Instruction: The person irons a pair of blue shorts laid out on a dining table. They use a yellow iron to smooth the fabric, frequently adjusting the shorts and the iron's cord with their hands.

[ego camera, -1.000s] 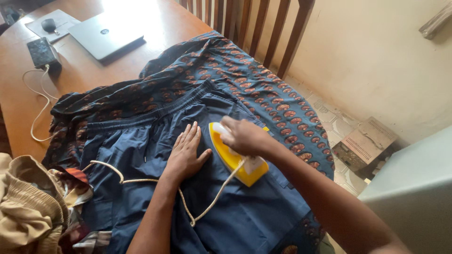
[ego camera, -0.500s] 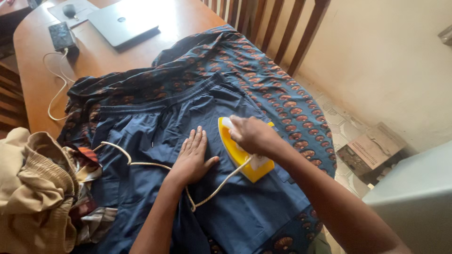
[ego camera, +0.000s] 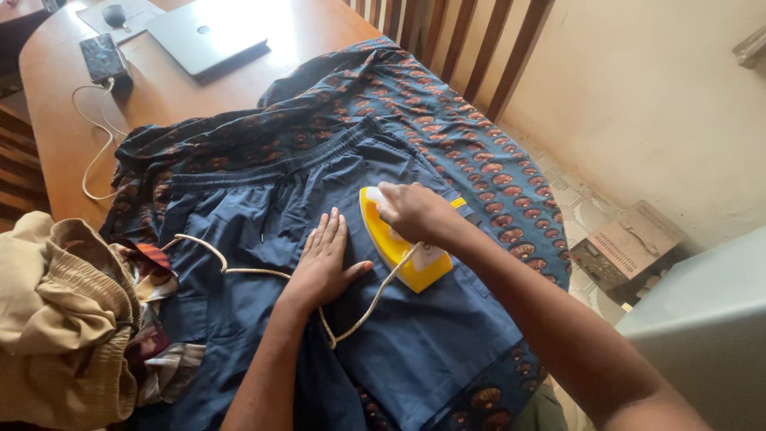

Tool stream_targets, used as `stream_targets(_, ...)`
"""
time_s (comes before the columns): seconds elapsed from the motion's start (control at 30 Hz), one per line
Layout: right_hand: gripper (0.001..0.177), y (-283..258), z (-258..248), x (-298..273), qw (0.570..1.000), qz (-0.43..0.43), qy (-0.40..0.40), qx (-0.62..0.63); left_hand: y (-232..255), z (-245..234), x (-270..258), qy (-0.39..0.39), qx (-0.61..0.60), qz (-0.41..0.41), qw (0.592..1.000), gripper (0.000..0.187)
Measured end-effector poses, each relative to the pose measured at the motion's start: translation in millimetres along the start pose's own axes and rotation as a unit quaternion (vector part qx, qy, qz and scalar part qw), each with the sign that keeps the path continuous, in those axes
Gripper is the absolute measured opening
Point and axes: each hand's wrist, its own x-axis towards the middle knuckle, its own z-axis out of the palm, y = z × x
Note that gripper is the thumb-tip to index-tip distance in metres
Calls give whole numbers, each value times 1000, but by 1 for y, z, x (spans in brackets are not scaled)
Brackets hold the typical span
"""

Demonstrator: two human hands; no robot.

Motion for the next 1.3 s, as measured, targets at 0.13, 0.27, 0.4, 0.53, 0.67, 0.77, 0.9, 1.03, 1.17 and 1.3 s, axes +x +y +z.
stream_targets(0.13, 43, -8, -1, 24, 995, 82, -53, -19, 1, -1, 1, 4, 5, -10, 1000, 110)
stream_targets(0.27, 47, -13, -2, 35, 996, 72, -42, 12, 0, -1, 0, 16, 9, -7, 1000, 114)
stream_targets(0.4, 48, -9, 1, 18, 998, 44, -36, 8, -2, -2, 0, 20, -5, -8, 1000, 116)
stream_targets(0.53, 44, -6, 2, 26, 998, 39, -49, -6, -2, -6, 0, 12, -25, -15, 999, 117)
stream_targets(0.67, 39, -9, 6, 48, 999, 44, -31, 2, -1, -8, -1, 11, -31, -18, 999, 115)
stream_targets(0.77, 42, -9, 7, 44, 999, 33, -27, 28, -3, -7, -2, 21, -29, -12, 999, 115)
stream_targets(0.9, 49, -5, 9, 21, 999, 12, -45, -12, -9, -7, -4, 40, -32, -9, 999, 114)
stream_targets(1.03, 50, -5, 5, 21, 998, 26, -46, 19, -13, -10, -3, 39, -37, -9, 999, 117)
stream_targets(1.17, 43, -10, 9, 45, 999, 37, -34, 17, -18, -8, -3, 32, -52, -8, 998, 117)
stream_targets(1.3, 38, -16, 6, 40, 998, 43, -41, 34, -23, -10, -4, 41, -77, 7, 996, 116)
